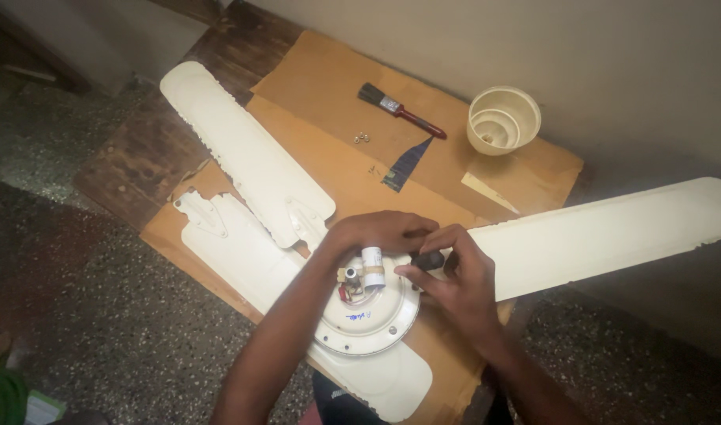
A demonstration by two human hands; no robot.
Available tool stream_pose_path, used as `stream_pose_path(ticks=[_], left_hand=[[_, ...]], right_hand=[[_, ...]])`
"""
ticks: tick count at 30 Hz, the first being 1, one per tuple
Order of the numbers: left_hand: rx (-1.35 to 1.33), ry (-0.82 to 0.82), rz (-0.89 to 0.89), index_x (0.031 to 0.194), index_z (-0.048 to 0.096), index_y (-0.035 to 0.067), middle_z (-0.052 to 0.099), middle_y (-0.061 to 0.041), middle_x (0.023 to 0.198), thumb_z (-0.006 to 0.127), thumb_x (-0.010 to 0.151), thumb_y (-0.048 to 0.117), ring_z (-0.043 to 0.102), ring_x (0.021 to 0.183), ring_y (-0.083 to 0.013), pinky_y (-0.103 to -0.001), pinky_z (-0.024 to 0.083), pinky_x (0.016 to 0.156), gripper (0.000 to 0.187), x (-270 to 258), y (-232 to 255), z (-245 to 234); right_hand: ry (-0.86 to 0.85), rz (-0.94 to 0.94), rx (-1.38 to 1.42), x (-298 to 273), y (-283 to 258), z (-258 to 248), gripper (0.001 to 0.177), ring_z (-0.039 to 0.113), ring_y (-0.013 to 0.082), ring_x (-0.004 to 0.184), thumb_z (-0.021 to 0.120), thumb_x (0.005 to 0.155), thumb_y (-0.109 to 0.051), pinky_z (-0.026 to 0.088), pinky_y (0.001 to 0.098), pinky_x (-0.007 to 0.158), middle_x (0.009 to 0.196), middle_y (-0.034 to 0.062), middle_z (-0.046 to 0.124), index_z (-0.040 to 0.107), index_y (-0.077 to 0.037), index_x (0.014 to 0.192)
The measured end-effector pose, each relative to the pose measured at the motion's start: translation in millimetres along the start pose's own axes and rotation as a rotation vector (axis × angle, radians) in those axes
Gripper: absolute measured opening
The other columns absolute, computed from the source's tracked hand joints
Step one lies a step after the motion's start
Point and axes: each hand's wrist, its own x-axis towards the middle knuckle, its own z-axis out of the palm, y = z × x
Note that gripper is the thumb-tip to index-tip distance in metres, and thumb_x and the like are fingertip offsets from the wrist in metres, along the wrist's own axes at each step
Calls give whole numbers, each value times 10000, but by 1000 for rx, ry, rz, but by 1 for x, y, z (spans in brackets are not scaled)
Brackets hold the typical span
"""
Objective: The person attaches a ceiling fan blade to the fan motor housing using screws. They align the blade, insert screws, and tighten them by hand to secure the blade in place.
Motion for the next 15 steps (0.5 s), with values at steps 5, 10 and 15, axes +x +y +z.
stream_pose_path(ticks=[5,10,15], left_hand=[[79,60,-12,1077,690,126,761,-118,1018,556,969,309,731,945,-293,-416,541,836,250,-6,9,-4],[160,136,21,1031,708,124,764,-106,946,572,974,323,730,897,-298,-426,546,793,248,-11,23,-8],[118,285,-11,1075,685,149,760,-106,884,562,950,306,730,832,-285,-408,542,760,236,-14,37,-15]], right_hand=[[101,129,-23,-10,-3,9,385,613,77,734,924,733,-144,458,226,559,951,42,675,637,-45,970],[183,106,13,-13,-7,18,411,622,59,780,910,744,-110,471,207,591,1004,34,687,616,-45,1022],[225,168,34,-15,-1,21,440,550,54,654,928,725,-96,416,192,521,951,28,689,592,-41,1004]])
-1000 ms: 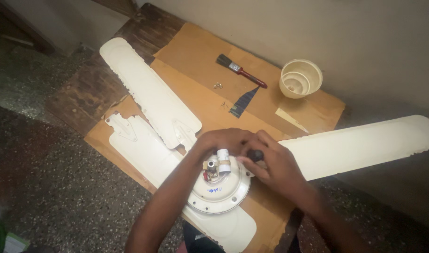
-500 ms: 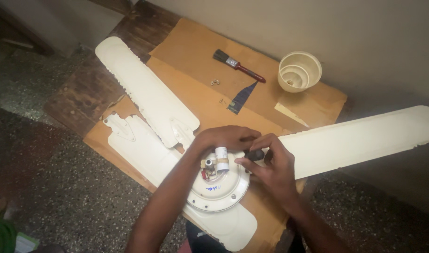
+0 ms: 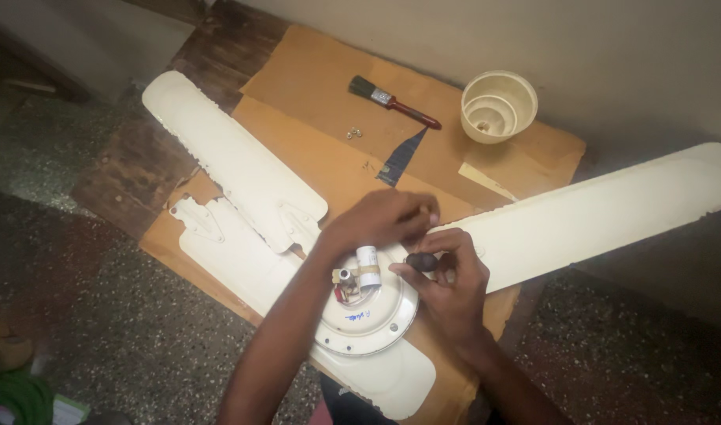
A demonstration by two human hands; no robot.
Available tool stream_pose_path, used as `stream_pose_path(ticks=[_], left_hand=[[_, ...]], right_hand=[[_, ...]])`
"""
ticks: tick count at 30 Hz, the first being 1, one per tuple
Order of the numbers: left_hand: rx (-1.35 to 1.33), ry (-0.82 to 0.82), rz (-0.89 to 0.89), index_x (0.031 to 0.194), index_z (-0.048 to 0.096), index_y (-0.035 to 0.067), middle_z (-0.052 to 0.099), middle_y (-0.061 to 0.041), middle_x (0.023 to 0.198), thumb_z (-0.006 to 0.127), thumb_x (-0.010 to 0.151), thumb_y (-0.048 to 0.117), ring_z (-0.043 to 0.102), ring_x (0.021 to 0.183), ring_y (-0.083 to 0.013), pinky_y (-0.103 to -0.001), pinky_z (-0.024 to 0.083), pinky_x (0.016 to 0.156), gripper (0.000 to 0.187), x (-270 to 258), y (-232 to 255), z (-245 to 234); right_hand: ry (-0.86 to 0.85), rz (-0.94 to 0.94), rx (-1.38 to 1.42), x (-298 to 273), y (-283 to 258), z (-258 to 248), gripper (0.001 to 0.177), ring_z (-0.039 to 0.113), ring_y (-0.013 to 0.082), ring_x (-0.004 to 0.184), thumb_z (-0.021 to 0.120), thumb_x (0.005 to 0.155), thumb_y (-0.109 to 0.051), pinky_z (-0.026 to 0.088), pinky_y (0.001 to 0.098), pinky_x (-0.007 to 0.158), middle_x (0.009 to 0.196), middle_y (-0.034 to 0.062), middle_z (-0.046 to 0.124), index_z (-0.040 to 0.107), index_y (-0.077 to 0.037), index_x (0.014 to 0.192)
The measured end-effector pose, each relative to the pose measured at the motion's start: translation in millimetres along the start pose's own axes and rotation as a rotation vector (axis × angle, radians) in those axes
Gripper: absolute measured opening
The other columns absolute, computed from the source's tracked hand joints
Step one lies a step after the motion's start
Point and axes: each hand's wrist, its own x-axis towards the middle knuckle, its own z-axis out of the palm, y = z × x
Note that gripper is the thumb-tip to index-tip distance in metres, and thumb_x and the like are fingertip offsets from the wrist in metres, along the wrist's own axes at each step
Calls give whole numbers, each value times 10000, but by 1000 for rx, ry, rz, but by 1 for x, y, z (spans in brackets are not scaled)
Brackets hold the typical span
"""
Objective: The person attaches a ceiling fan blade to the fan motor housing using screws. They align the blade, insert screws, and tighten them by hand to secure the blade in place.
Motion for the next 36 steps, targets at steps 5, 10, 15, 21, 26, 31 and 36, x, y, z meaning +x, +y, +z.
stream_pose_path(ticks=[5,10,15,21,26,31,36], left_hand=[[-350,226,177,1018,656,78,685,-64,848,501,1063,343,661,812,-188,-342,507,745,309,-2,0,-5],[-704,147,414,939,702,35,609,-17,837,588,1067,441,585,822,-108,-297,481,799,441,-3,-8,-7],[-611,-30,526,1056,776,29,574,-5,838,821,879,278,565,847,-110,-291,459,819,309,-10,-9,-16],[-634,-113,410,1050,784,34,577,10,823,857,805,126,554,814,-83,-265,437,765,271,-16,2,-16],[-691,-124,415,1048,769,25,607,10,853,866,804,107,548,807,-81,-265,442,773,275,-18,0,-19],[-713,-118,428,1044,760,22,619,8,855,865,800,96,546,786,-80,-264,437,745,276,-16,-6,-16],[-713,-121,457,1044,751,16,631,4,850,861,813,97,546,768,-78,-263,439,711,268,-14,-7,-14]], right_hand=[[-13,3,53,-2,5,2,436,627,55,747,925,759,-75,512,199,620,855,32,642,554,-31,983],[6,67,123,2,-1,4,396,691,65,807,882,800,-46,587,210,670,881,43,659,516,-30,949],[51,194,19,9,-12,3,358,660,82,737,872,811,-30,528,228,593,855,79,706,532,-21,922],[-3,124,102,7,-18,-1,330,689,82,861,819,847,-58,571,219,664,987,39,717,545,-33,1029],[51,153,-72,-49,-11,-19,399,584,146,882,757,889,-53,507,243,691,1025,84,561,505,-17,1197],[11,770,367,-103,-3,-30,382,646,254,1012,662,886,-29,586,360,827,1112,179,617,484,10,1222],[41,930,786,-89,-14,-37,586,593,319,1310,563,886,-263,423,434,1137,1387,206,597,429,-38,1410]])
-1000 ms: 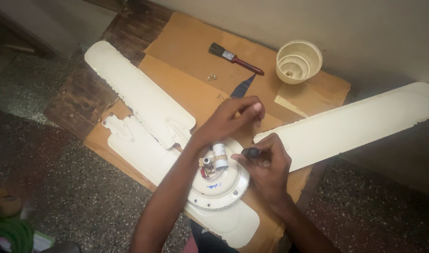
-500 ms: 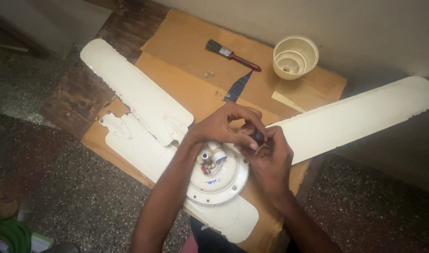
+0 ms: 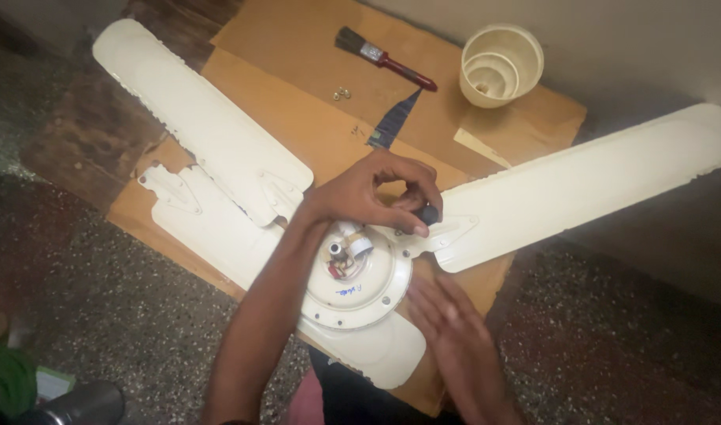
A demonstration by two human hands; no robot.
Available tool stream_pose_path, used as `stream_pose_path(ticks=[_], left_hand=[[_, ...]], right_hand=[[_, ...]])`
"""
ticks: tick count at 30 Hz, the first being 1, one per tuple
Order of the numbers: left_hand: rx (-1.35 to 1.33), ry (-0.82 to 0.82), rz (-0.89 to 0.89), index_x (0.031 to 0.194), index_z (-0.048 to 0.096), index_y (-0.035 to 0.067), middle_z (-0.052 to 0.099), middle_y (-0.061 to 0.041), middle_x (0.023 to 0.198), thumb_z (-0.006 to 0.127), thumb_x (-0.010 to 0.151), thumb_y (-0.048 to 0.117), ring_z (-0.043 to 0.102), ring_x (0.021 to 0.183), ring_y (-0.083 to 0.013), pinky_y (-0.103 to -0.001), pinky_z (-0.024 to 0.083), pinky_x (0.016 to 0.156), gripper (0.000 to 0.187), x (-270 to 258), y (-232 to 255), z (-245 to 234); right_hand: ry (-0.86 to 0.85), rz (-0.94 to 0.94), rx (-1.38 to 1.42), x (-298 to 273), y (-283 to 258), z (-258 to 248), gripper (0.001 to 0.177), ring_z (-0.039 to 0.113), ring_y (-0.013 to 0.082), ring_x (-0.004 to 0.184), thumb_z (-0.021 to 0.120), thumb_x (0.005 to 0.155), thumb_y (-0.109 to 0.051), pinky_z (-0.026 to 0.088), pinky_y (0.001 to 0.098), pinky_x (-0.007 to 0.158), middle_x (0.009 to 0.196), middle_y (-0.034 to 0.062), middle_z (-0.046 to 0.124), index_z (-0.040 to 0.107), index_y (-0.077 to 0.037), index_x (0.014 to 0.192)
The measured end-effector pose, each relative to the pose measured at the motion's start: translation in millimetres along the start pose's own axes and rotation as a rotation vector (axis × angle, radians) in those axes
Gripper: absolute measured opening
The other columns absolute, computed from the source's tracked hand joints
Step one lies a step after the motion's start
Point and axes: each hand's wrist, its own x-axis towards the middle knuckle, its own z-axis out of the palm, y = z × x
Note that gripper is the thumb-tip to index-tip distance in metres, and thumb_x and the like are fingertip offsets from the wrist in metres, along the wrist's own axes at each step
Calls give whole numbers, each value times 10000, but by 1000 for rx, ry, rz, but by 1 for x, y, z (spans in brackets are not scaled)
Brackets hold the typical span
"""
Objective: The person attaches a ceiling fan blade to the fan motor housing using screws. They align the blade, insert screws, and tighten them by hand to secure the blade in place.
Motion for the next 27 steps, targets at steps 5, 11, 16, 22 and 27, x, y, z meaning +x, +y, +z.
stream_pose_path(ticks=[5,11,16,22,27], left_hand=[[59,-10,-26,1055,754,20,615,8,847,859,822,102,555,779,-75,-263,452,744,268,0,6,0],[22,-6,-26,1061,757,26,619,5,853,860,815,110,552,779,-81,-264,446,749,279,1,5,1],[35,-37,-18,1073,753,32,628,11,865,856,830,114,554,787,-77,-260,451,766,276,0,2,-1],[27,-26,-36,1069,756,34,630,8,862,858,827,128,550,772,-78,-258,443,745,279,0,5,1],[116,43,4,1060,769,31,596,7,827,860,828,170,557,768,-94,-262,461,791,286,-2,7,5]], right_hand=[[-203,13,344,25,-17,27,576,510,342,1363,479,1010,-359,328,467,1198,1407,225,548,419,-2,1459],[-65,0,507,56,3,55,503,539,265,1301,467,1042,-392,379,454,1151,1372,142,580,474,-59,1418],[18,20,446,76,15,63,494,600,277,1229,491,1010,-388,485,432,1057,1297,159,615,490,-50,1370],[113,-180,253,76,26,66,525,580,201,1249,538,1014,-367,495,367,1057,1325,86,570,444,-56,1427],[93,-167,315,79,31,63,615,582,217,1240,524,1012,-433,498,373,1041,1326,111,576,429,-31,1467]])
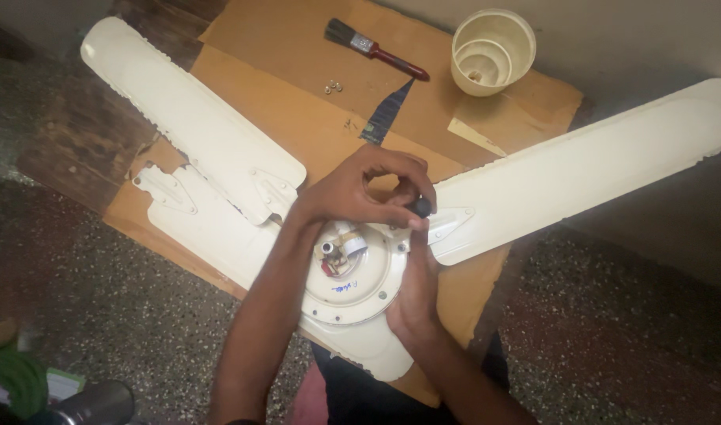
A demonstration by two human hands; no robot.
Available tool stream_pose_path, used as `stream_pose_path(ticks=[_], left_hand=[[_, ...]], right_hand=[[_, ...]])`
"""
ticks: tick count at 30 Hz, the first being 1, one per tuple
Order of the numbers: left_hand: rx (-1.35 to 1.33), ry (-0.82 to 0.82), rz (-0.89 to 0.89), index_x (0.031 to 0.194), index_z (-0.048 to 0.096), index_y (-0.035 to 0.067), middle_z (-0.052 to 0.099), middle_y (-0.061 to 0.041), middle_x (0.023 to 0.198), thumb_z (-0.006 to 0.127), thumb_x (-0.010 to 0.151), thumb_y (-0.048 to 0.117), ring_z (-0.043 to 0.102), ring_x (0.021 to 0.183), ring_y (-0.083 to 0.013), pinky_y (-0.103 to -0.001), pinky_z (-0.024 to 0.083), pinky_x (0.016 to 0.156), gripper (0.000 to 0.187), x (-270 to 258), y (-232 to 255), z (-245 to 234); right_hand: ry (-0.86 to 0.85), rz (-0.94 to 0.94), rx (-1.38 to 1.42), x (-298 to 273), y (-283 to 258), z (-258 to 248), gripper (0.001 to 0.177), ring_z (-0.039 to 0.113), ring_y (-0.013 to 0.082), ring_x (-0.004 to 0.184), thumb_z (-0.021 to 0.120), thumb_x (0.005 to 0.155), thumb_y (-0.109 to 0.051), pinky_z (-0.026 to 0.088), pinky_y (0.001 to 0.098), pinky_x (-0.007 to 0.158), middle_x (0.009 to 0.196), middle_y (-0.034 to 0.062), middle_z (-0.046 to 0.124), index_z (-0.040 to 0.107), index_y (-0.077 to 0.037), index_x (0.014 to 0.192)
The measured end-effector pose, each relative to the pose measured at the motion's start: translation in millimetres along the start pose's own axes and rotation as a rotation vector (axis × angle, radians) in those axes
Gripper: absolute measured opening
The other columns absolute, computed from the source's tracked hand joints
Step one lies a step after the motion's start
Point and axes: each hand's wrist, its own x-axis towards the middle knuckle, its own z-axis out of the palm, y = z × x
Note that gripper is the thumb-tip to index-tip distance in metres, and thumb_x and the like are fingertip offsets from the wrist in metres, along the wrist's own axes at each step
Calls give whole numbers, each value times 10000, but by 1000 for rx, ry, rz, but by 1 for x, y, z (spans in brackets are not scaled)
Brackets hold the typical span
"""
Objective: The person attaches a ceiling fan blade to the fan motor housing using screws. They align the blade, insert screws, and tighten them by hand to secure the blade in place.
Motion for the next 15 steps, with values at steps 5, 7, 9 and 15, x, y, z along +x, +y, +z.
stream_pose_path(ticks=[5,7,9,15], left_hand=[[-62,84,128,1040,745,20,654,-22,930,830,894,196,602,862,-107,-263,488,812,244,-2,-2,-4],[-80,175,207,1046,719,21,650,-34,976,806,933,224,605,902,-104,-263,494,832,248,-2,-6,-4],[-86,305,302,1063,676,30,631,-38,1015,778,965,285,590,935,-95,-264,487,847,291,-1,-11,-3],[-224,668,167,1108,569,40,691,-76,821,647,1065,345,677,712,-128,-264,555,633,318,-5,-13,-7]], right_hand=[[31,-22,7,-1,2,-1,590,587,217,1243,505,1026,-413,494,368,1046,1362,125,573,444,-12,1455],[48,-32,0,-3,2,1,582,581,228,1254,492,1033,-407,488,368,1052,1378,138,572,444,-12,1456],[47,-70,-29,-5,2,2,582,559,239,1277,479,1055,-396,472,372,1071,1399,152,557,441,9,1472],[-70,-86,-24,-9,-2,8,596,515,273,1360,392,1067,-360,415,422,1160,1490,184,499,379,9,1535]])
